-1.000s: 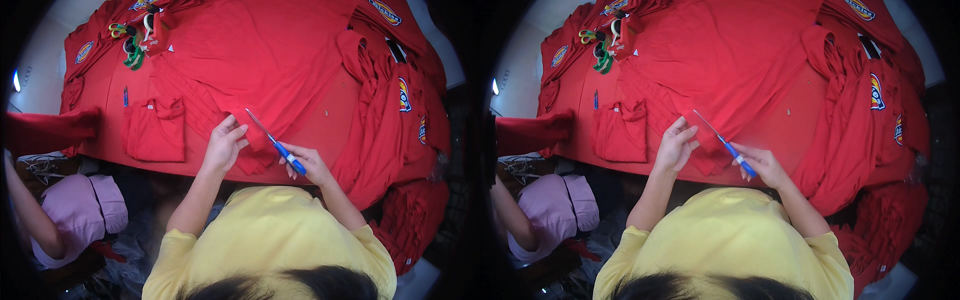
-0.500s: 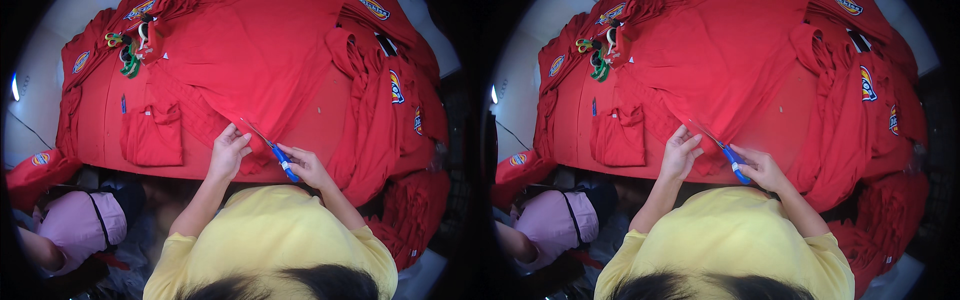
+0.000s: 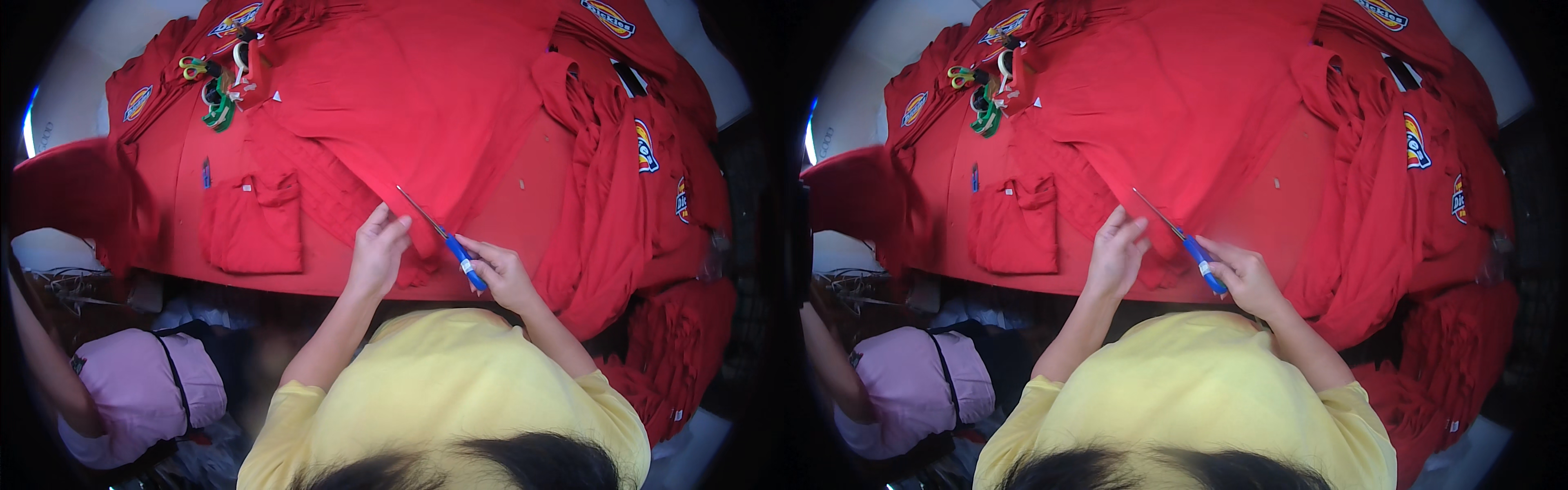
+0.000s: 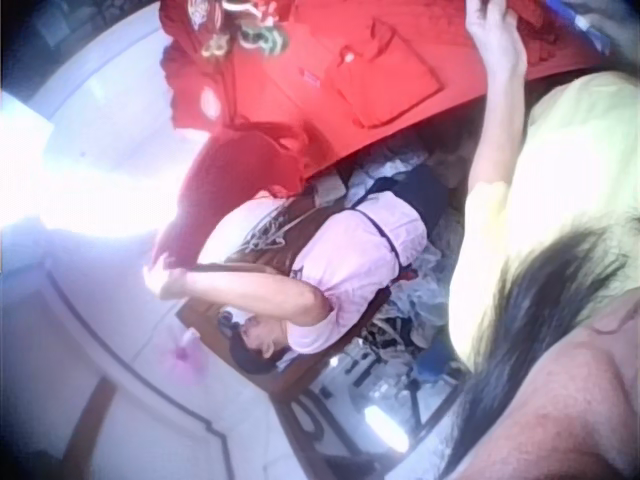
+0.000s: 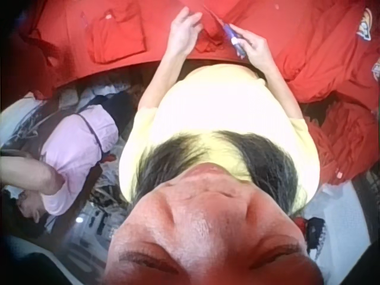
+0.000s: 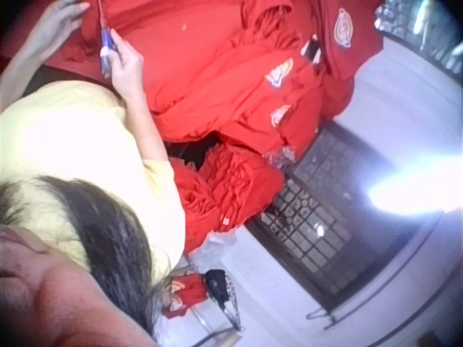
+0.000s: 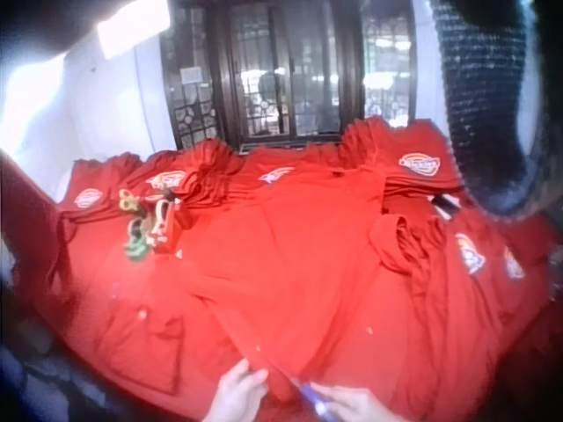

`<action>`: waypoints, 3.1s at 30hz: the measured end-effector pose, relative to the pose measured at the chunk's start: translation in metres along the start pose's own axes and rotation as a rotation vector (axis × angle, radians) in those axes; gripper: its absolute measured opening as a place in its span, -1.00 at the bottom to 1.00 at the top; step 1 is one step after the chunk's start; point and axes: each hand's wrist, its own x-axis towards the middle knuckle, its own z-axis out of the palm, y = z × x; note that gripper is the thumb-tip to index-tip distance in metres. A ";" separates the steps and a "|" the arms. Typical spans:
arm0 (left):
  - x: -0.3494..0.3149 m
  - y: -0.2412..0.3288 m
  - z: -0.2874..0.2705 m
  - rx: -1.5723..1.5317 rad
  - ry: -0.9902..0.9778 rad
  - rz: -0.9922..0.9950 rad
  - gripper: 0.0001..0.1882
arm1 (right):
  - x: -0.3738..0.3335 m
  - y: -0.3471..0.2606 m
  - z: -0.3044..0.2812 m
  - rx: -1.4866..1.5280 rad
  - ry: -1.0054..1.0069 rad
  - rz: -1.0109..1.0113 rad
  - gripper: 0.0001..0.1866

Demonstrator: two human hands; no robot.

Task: The person processes a series of red t-shirts by spreading them out on a table, using scissors to trim loose threads or tags near the neck and hem, and folding or stacking them. They repeat the process for multiple garments from a large pile, occasionally using tape or other small tools on the table.

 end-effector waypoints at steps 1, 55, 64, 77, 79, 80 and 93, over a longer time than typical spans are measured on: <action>0.005 -0.001 -0.007 0.011 -0.016 0.023 -0.54 | 0.000 -0.001 0.000 0.064 -0.025 0.074 -0.49; 0.066 0.080 -0.022 -0.050 -0.006 0.190 -0.46 | 0.106 -0.043 0.023 -0.179 0.032 -0.377 -0.49; 0.059 0.077 -0.023 0.202 -0.051 0.205 -0.50 | 0.116 -0.058 0.020 -0.263 0.019 -0.465 -0.50; 0.061 0.081 -0.026 0.179 -0.026 0.233 -0.51 | 0.120 -0.064 0.023 -0.280 -0.006 -0.467 -0.47; 0.061 0.081 -0.026 0.179 -0.025 0.243 -0.50 | 0.125 -0.056 0.025 -0.230 0.013 -0.486 -0.49; 0.061 0.081 -0.026 0.177 -0.025 0.250 -0.50 | 0.126 -0.054 0.025 -0.220 0.013 -0.465 -0.50; 0.050 0.008 -0.034 0.083 -0.059 -0.157 -0.61 | 0.147 -0.036 0.037 0.290 0.155 -0.208 -0.26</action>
